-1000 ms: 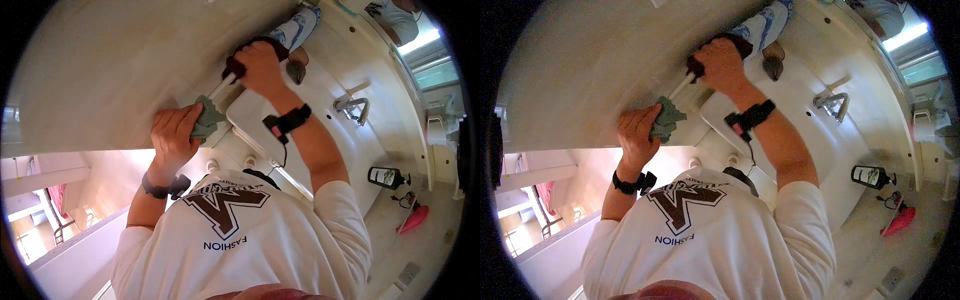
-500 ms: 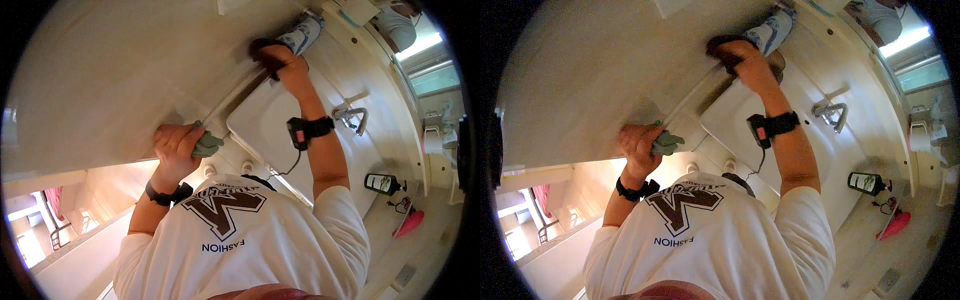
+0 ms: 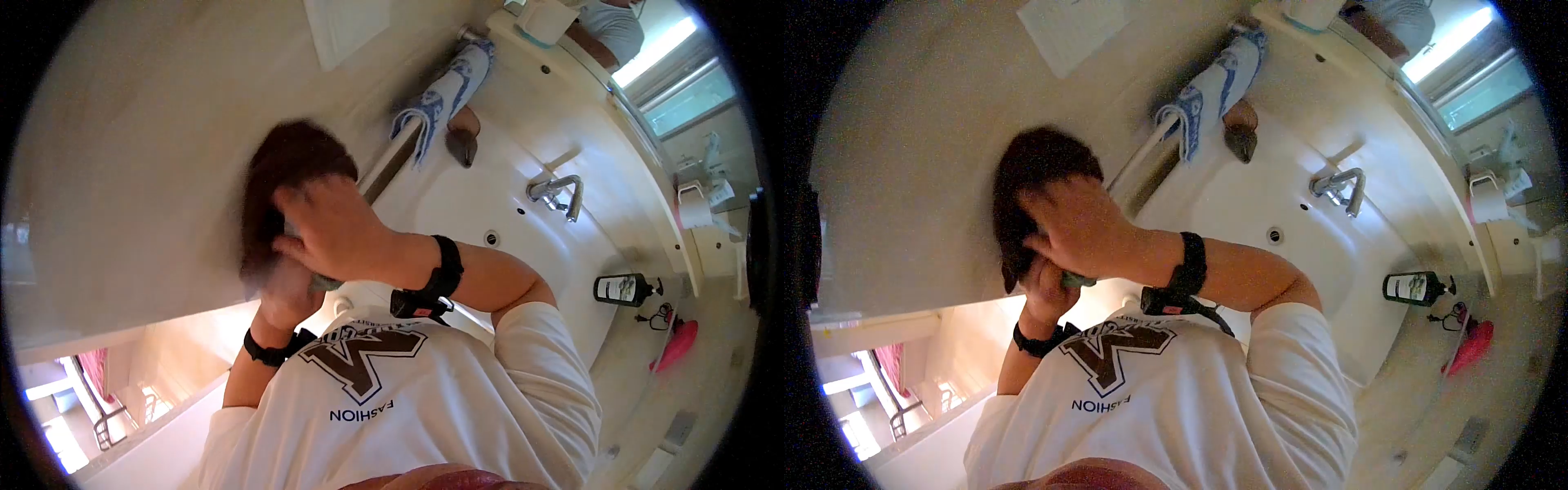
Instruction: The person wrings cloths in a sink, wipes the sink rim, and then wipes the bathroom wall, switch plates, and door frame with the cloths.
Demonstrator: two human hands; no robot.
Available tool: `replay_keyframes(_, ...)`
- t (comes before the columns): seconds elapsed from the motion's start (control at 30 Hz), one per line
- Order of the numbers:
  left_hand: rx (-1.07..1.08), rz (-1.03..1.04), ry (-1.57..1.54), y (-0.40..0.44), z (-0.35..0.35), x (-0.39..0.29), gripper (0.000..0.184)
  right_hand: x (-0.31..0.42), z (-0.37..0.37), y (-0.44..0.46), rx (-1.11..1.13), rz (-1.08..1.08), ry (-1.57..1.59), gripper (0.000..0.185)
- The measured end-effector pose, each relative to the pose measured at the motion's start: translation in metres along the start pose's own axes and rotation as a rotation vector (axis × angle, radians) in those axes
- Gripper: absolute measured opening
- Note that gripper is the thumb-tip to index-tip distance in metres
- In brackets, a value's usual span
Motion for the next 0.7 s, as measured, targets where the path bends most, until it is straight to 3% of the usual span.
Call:
replay_keyframes(0.07,-0.073,0.083,0.109,0.017,-0.015,-0.009,0.027,-0.024,-0.042,0.010,-0.402,-0.047,-0.229,0.053)
replay_keyframes(0.1,-0.105,0.073,0.106,0.019,-0.017,-0.009,0.027,-0.049,-0.059,0.020,-0.458,-0.020,-0.314,0.050)
replay_keyframes(0.2,-0.112,0.058,0.051,0.025,-0.018,-0.009,0.026,-0.129,-0.127,0.044,-0.246,0.398,-0.652,0.044)
replay_keyframes(0.27,-0.109,0.048,0.052,0.023,-0.016,-0.008,0.028,-0.152,-0.177,0.047,-0.222,0.406,-1.059,0.049)
replay_keyframes(0.33,-0.144,0.065,0.072,0.021,-0.020,-0.008,0.026,-0.136,-0.210,0.046,-0.246,0.405,-0.902,0.056)
replay_keyframes(0.37,-0.142,0.060,0.077,0.021,-0.019,-0.006,0.026,-0.133,-0.206,0.046,-0.331,0.327,-0.990,0.055)
replay_keyframes(0.43,-0.147,0.069,0.071,0.021,-0.018,-0.006,0.024,-0.123,-0.173,0.049,-0.293,0.255,-1.209,0.048)
replay_keyframes(0.47,-0.140,0.062,0.074,0.021,-0.018,-0.005,0.024,-0.098,-0.139,0.047,-0.167,0.265,-1.339,0.041)
replay_keyframes(0.53,-0.158,0.071,0.062,0.023,-0.021,-0.005,0.035,-0.093,-0.128,0.045,-0.356,0.167,-0.727,0.032)
replay_keyframes(0.57,-0.146,0.064,0.068,0.024,-0.020,-0.003,0.035,-0.081,-0.128,0.041,-0.509,0.009,-0.775,0.044)
replay_keyframes(0.67,-0.100,0.091,0.037,0.025,-0.019,-0.004,0.037,-0.084,-0.169,0.042,-0.468,0.209,-0.967,0.066)
replay_keyframes(0.7,-0.127,0.096,0.048,0.025,-0.019,-0.004,0.039,-0.097,-0.188,0.047,-0.448,0.264,-1.057,0.064)
Point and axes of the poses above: each hand's wrist, its own y-axis towards the middle knuckle, its own z-axis out of the palm, x = y × z, the point moved 9 cm from there along y, towards the middle knuckle, and after that the axes turned 13 degrees about y, right-handed, at the moved point
